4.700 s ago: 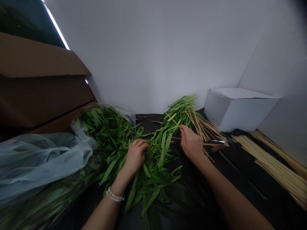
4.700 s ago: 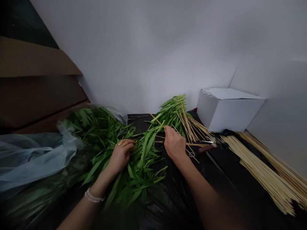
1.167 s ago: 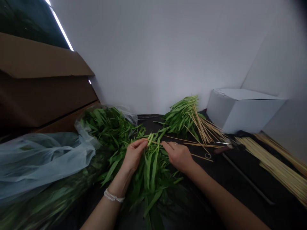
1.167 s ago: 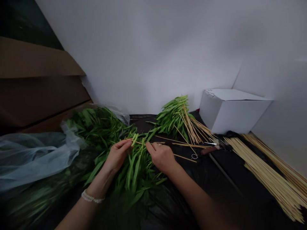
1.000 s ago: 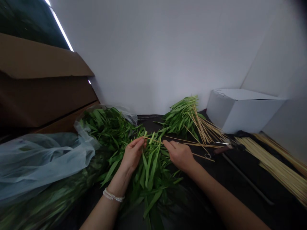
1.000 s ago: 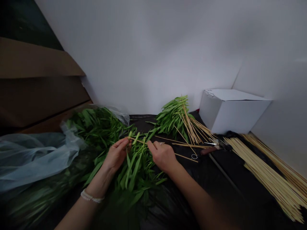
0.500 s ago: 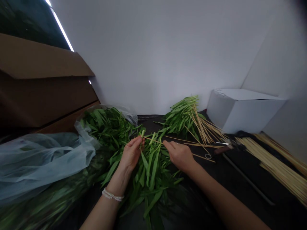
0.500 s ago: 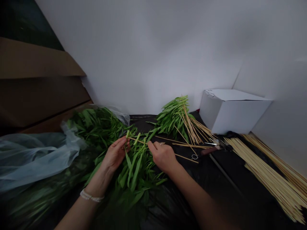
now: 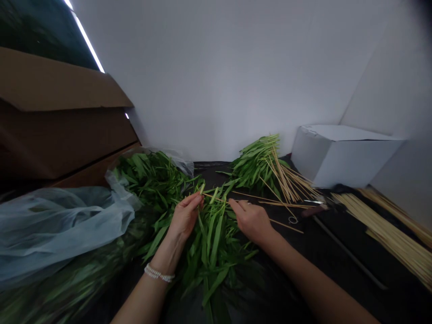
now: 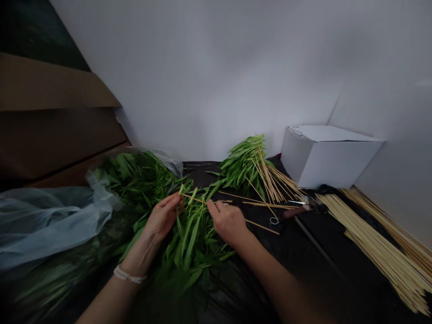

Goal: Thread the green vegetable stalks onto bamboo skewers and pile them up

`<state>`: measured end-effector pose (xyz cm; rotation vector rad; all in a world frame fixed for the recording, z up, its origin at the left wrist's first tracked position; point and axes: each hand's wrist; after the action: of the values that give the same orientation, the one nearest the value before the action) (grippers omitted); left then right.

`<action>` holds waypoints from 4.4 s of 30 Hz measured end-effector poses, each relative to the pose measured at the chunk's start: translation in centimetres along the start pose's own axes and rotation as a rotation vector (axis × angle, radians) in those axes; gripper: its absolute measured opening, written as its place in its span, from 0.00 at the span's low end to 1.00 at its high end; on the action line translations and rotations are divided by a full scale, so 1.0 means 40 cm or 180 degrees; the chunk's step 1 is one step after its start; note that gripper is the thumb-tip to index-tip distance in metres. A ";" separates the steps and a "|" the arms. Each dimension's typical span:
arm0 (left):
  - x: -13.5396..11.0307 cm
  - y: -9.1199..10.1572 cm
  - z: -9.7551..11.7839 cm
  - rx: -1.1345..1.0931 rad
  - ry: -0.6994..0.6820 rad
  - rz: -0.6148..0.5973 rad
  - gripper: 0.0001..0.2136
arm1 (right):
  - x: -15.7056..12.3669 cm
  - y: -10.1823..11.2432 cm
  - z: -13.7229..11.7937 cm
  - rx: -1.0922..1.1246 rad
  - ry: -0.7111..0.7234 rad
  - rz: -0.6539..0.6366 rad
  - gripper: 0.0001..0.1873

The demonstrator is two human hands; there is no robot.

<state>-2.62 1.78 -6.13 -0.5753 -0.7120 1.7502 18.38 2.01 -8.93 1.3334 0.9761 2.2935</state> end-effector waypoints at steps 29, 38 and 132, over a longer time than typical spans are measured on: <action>0.004 0.019 0.007 0.0255 0.0385 -0.0004 0.12 | -0.008 -0.005 -0.023 0.0195 -0.0031 -0.0244 0.21; 0.002 0.016 0.010 0.0285 0.0448 -0.0023 0.14 | -0.007 -0.006 -0.021 0.0335 -0.0051 -0.0221 0.21; -0.012 -0.010 0.011 0.0296 -0.0021 0.0009 0.16 | 0.010 0.007 0.028 0.0319 0.0089 -0.0050 0.21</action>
<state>-2.53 1.33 -5.53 -0.5072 -0.6311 1.7786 19.14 2.49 -8.10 1.3307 1.1199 2.2846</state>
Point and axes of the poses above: each hand's wrist, its own x-axis towards the middle knuckle, its own y-axis out of the back of the hand, z = x × y, and after that the axes turned 15 degrees about -x, right-handed
